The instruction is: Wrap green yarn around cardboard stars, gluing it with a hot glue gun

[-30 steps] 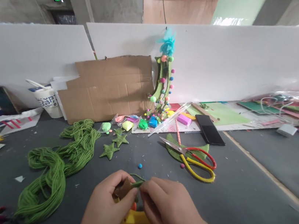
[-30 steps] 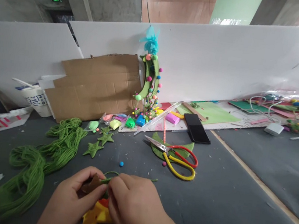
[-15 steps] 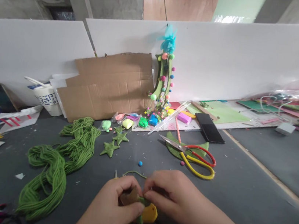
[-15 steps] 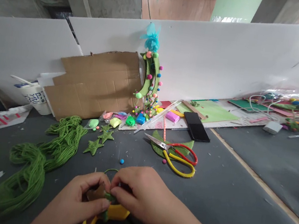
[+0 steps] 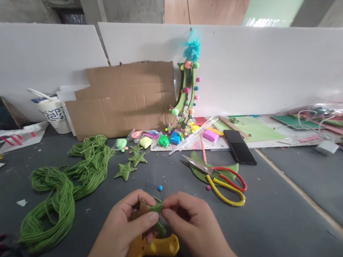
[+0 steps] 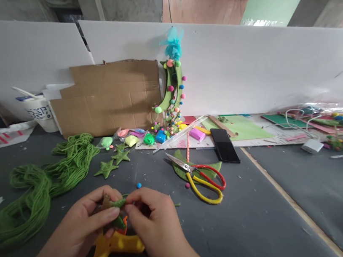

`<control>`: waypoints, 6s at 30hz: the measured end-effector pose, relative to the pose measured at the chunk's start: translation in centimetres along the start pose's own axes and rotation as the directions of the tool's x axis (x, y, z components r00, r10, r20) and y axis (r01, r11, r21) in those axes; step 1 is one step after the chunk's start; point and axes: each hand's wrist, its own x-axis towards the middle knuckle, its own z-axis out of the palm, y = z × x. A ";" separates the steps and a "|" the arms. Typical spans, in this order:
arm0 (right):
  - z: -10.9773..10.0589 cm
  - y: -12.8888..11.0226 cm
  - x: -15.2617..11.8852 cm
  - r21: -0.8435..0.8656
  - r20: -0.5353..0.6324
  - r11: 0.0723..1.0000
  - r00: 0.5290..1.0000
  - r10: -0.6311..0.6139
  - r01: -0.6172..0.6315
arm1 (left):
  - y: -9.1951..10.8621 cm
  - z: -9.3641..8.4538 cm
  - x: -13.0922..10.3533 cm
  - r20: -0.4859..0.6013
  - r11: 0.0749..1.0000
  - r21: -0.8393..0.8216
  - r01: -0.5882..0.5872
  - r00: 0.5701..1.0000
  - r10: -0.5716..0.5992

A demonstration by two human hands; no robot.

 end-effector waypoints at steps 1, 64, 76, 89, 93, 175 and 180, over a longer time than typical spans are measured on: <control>0.0 0.0 -0.1 -0.079 -0.016 0.995 0.998 -0.055 0.054 | -0.1 0.0 0.0 0.002 1.000 -0.025 0.010 1.000 -0.010; -0.8 1.2 -0.5 -0.771 0.327 0.358 0.810 -0.487 0.527 | 0.2 -0.7 0.8 0.026 0.595 0.782 -0.184 0.964 0.264; -2.3 0.0 0.7 -0.316 0.244 0.897 0.940 -0.237 0.308 | 1.2 -0.3 0.2 0.137 0.845 0.532 -0.058 0.990 -0.019; 0.0 0.7 0.6 0.197 0.048 0.974 0.993 0.108 -0.116 | 0.3 -0.3 0.3 0.021 0.989 0.110 -0.098 0.995 0.096; 0.4 0.8 0.4 0.192 0.017 0.974 0.992 0.121 -0.122 | -0.1 -0.1 0.4 -0.029 0.996 0.059 -0.073 0.997 0.075; -2.3 -0.8 0.4 -0.221 0.213 0.968 0.975 -0.070 0.118 | 0.8 0.0 0.2 0.090 0.950 0.307 -0.052 0.996 0.025; -1.1 0.5 0.7 0.319 0.274 0.924 0.954 0.122 -0.210 | 0.4 -0.7 0.2 0.160 0.993 0.115 -0.030 0.987 0.012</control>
